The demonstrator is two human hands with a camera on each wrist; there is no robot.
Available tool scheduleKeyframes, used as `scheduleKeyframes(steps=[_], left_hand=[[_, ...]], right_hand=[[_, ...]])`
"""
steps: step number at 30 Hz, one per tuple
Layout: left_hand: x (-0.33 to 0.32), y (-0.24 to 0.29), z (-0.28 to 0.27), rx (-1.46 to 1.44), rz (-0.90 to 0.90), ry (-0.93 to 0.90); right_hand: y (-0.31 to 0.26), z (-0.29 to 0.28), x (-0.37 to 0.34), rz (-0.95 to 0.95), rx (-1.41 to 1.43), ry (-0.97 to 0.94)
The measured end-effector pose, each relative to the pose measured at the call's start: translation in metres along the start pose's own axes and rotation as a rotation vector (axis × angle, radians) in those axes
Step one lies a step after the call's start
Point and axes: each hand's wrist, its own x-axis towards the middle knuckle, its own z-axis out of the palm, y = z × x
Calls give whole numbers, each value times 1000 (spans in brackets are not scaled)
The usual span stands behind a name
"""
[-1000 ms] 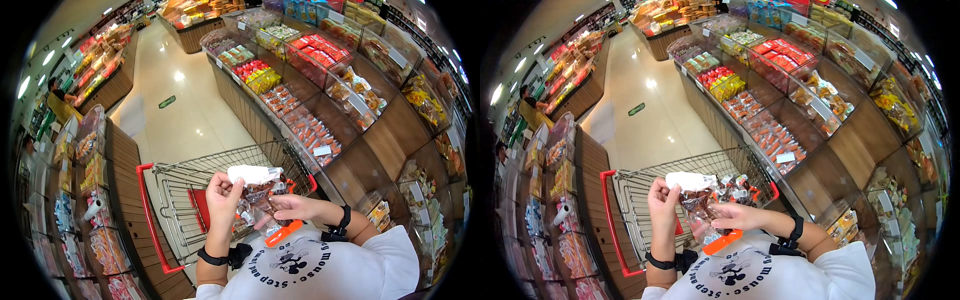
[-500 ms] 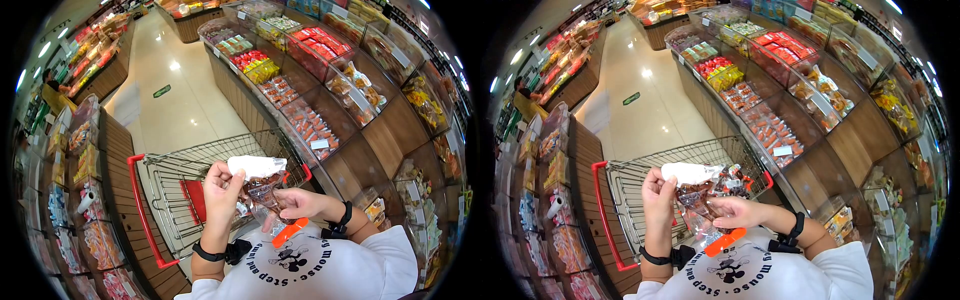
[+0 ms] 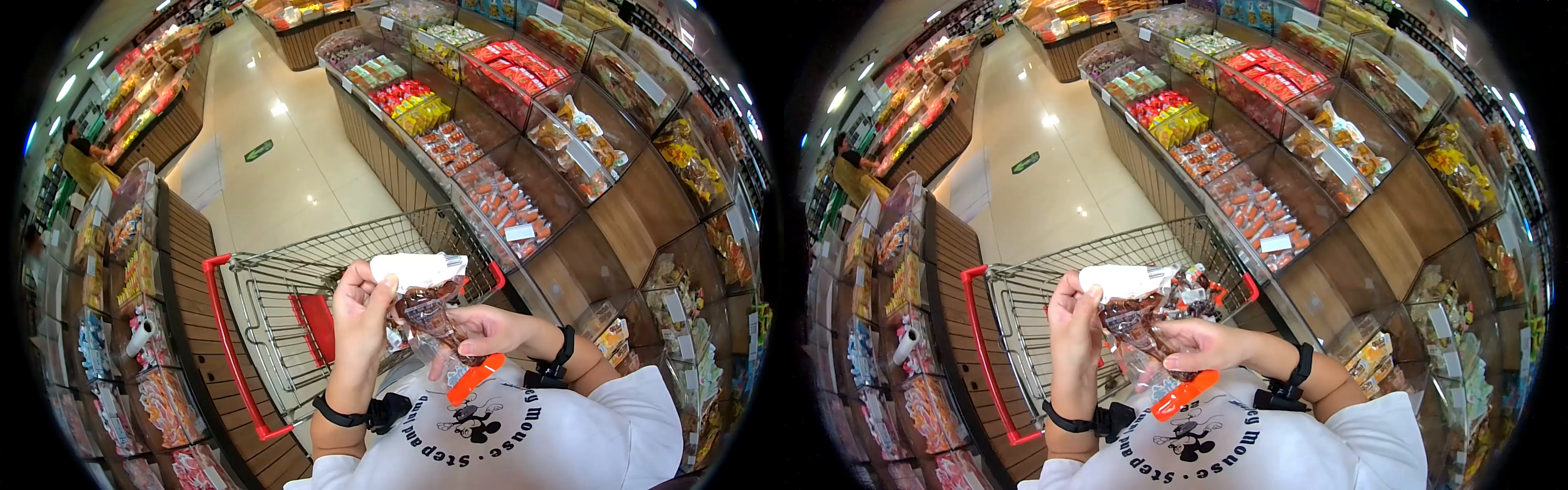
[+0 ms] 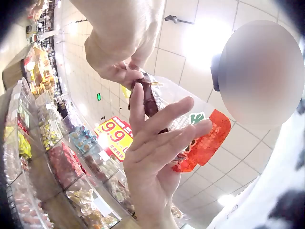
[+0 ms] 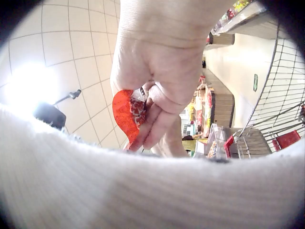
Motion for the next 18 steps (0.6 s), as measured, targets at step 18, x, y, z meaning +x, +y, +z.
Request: scheduleKeyframes(steps=[18], left_hand=[[3,-7,-2,1,-27,-25]], right_hand=[[-5,-4,-2,57,-311,280]])
